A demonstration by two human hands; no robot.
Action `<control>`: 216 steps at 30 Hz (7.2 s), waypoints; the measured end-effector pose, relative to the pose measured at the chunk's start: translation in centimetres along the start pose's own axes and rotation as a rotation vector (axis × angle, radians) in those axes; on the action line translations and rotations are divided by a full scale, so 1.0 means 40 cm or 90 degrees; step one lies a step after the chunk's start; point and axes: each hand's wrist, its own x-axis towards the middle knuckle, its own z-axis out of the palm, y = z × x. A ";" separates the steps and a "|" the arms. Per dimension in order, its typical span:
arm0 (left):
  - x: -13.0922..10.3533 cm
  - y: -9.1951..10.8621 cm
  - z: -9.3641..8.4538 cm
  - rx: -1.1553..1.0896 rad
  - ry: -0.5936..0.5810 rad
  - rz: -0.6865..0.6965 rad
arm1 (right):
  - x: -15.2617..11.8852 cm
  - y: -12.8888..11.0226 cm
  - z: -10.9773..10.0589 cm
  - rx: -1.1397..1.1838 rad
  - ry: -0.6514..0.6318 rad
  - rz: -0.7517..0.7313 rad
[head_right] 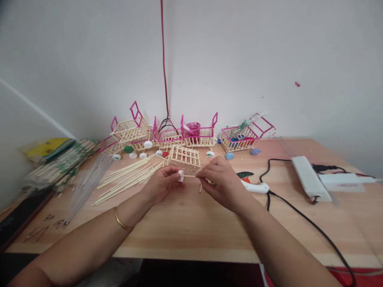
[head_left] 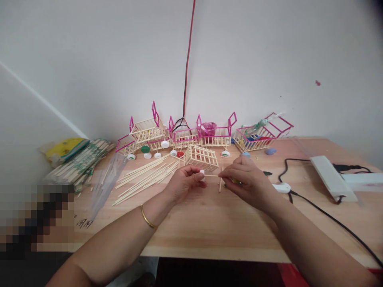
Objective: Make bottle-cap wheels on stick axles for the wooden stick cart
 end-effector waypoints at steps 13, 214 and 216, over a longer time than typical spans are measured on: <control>0.001 -0.002 -0.001 0.006 -0.002 0.005 | 0.002 0.002 0.002 -0.008 0.003 -0.001; -0.028 0.023 0.022 0.468 -0.061 0.281 | -0.002 -0.020 0.073 0.831 -0.154 0.663; -0.027 0.023 0.021 0.469 -0.061 0.281 | -0.004 -0.018 0.074 0.834 -0.155 0.663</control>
